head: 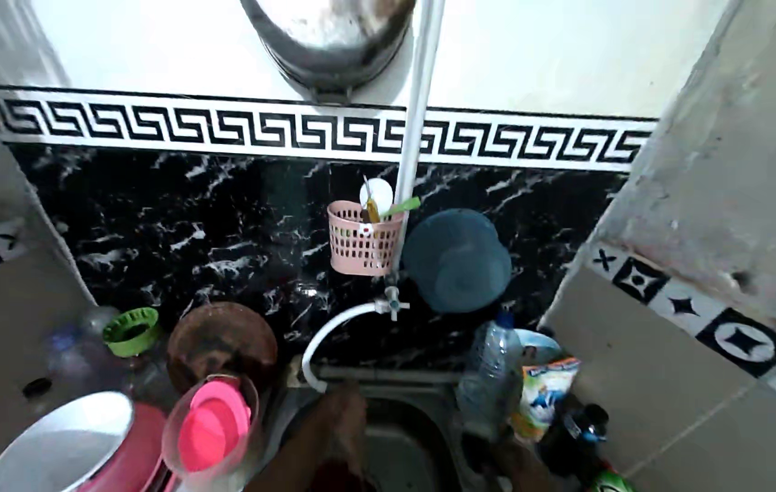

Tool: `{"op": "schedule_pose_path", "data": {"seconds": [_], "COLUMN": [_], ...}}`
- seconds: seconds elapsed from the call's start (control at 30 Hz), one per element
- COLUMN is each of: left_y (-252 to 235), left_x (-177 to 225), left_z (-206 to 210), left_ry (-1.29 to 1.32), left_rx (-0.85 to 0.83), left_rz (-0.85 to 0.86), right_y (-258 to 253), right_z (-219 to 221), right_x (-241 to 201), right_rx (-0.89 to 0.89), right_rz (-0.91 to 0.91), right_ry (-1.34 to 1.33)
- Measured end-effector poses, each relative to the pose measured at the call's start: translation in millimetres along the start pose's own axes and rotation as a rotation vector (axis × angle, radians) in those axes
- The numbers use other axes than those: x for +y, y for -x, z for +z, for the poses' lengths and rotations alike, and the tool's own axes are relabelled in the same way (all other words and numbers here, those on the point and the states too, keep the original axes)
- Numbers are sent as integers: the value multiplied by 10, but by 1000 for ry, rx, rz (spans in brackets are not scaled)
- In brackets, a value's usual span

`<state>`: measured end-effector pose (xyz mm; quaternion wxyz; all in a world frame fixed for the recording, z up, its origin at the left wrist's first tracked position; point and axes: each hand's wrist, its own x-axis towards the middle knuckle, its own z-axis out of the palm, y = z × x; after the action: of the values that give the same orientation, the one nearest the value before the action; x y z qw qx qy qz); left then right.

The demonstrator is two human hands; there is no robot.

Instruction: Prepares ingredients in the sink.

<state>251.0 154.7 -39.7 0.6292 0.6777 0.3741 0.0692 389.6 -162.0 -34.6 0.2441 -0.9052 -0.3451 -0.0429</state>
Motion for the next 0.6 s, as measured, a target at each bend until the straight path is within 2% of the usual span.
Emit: {"op": "schedule_pose_path", "data": {"seconds": [0.07,0.13,0.2,0.23,0.27,0.33,0.4,0.43,0.5,0.57,0.6], "left_y": [-13,-53,-138,-135,-104,-31,26,91,121,-34,18], "left_x": [7,-33,-162,-167,-152,-125,-176,-149,-70,-465,-514], "left_z": [1,-16,-30,-13,26,133,153,122,133,142,100], "left_ry": [-110,-172,-269,-442,-587,-714,-716,-648,-715,-613,-502], "left_rx": [-20,-20,-17,-29,-27,-13,-16,-31,-57,35,58], "left_rz": [58,96,117,109,110,107,180,175,153,317,348], "right_y": [-502,-1006,-1408,-1607,-1811,-2215,-2606,-2762,-2996,-3135,-3178], "right_z": [-395,-869,-1463,-1728,-1934,-2204,-2396,-2486,-2639,-2735,-2762], "right_x": [-391,-906,-1569,-1879,-2157,-2635,-3084,-3279,-3592,-3814,-3918], "right_rx": [113,126,25,-20,-26,30,85,88,41,-37,-74], "right_rz": [-201,-329,-395,-415,-438,-486,-445,-429,-365,-279,-254], "right_ry": [-108,-241,-381,-439,-498,-666,-876,-977,-1188,-1366,-1432]}}
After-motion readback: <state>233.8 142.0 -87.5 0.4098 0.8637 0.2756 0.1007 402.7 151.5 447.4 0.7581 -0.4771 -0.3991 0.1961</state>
